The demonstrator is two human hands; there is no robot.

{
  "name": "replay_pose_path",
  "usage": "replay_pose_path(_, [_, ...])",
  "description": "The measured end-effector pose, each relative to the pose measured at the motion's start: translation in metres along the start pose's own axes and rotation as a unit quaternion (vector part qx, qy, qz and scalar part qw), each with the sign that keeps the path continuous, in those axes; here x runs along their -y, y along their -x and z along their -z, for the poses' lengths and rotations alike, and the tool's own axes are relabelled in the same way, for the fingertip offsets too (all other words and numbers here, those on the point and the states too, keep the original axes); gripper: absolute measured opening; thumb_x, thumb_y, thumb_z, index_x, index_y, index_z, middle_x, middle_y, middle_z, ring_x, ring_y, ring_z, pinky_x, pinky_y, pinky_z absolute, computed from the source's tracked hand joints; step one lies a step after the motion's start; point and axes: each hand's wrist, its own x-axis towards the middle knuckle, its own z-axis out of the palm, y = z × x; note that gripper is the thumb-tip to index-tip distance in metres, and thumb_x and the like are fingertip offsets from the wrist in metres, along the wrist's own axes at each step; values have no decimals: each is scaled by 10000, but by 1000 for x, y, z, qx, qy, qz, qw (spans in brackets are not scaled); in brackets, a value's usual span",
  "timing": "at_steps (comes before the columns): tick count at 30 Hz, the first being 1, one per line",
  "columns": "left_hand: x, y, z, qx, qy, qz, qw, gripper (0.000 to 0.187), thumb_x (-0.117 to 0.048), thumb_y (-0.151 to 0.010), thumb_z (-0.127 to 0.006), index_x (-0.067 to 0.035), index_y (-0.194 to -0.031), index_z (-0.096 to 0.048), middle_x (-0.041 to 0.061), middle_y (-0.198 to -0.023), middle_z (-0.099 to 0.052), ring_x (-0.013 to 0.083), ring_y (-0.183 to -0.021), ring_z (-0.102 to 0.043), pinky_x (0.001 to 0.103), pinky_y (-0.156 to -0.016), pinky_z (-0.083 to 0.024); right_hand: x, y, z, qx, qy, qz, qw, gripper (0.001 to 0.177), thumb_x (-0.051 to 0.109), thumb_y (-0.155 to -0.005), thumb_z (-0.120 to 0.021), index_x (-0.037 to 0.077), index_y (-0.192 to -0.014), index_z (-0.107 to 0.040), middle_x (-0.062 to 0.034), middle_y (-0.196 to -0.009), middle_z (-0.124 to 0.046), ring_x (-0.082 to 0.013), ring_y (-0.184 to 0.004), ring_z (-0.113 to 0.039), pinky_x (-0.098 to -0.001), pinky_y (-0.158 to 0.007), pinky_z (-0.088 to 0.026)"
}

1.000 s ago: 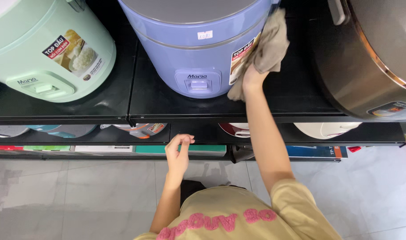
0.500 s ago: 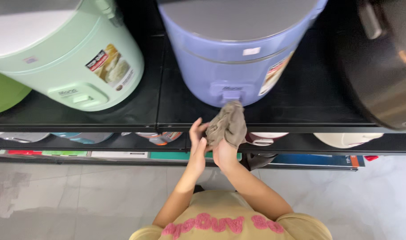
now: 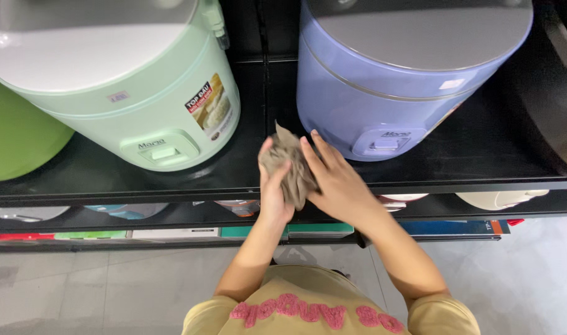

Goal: The person wipes down various rice cookers displayed on store shelves using a cloth, then walks along the aisle while continuing to clean additional cookers on lower shelves with the cloth.

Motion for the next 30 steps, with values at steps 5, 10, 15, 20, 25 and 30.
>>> replay_pose_path(5, [-37,-67,-34,67,-137,-203,967,658,35,-978,-567,-35,-1583,-319,107,-1601,-388,270,-1443,-451,409,-1241,-354,-29,31,3,-280,-59,-24,958,180,9,-965,-665,23,-1141,-699,-135,-1081,-749,-274,-918,-737,-336,-830,-572])
replay_pose_path(10, [-18,-138,-52,204,-336,-263,881,600,-115,-1089,-536,-29,-1638,-311,121,-1650,-330,210,-1544,-304,352,-1345,-217,-137,69,-2,-659,-193,-135,714,97,95,-1065,-600,51,-1137,-649,-100,-1157,-684,-157,-875,-608,-274,-752,-490])
replay_pose_path(15, [18,-161,-22,-16,-60,80,995,662,-455,-1029,-458,-4,-1513,-462,274,-1347,-545,388,-1217,-525,486,-1003,-438,-238,59,25,-496,-291,-299,762,468,350,-1060,-504,79,-1439,-554,-83,-1437,-601,-193,-1265,-607,-332,-994,-491])
replay_pose_path(20, [41,-79,-22,-75,-40,-96,992,657,-257,-967,-536,-134,-1583,-344,122,-1546,-441,276,-1433,-436,420,-1184,-363,-310,23,14,-372,-569,-267,683,581,434,-1058,-399,52,-1485,-494,-126,-1505,-568,-257,-1380,-550,-398,-1164,-436])
replay_pose_path(25, [105,3,-42,-95,-68,-169,979,656,-195,-1004,-482,-119,-1619,-266,122,-1667,-276,246,-1485,-364,397,-1234,-277,-346,13,13,-279,-593,-294,696,573,417,-1050,-336,24,-1417,-534,-162,-1448,-608,-276,-1356,-591,-417,-1157,-492])
replay_pose_path(30, [148,18,-48,-36,-118,-222,967,667,-129,-985,-433,23,-1608,-251,135,-1733,-174,276,-1500,-341,418,-1250,-264,-354,12,1,-248,-660,-260,660,561,407,-1069,-308,12,-1410,-516,-179,-1444,-581,-296,-1341,-585,-421,-1125,-509])
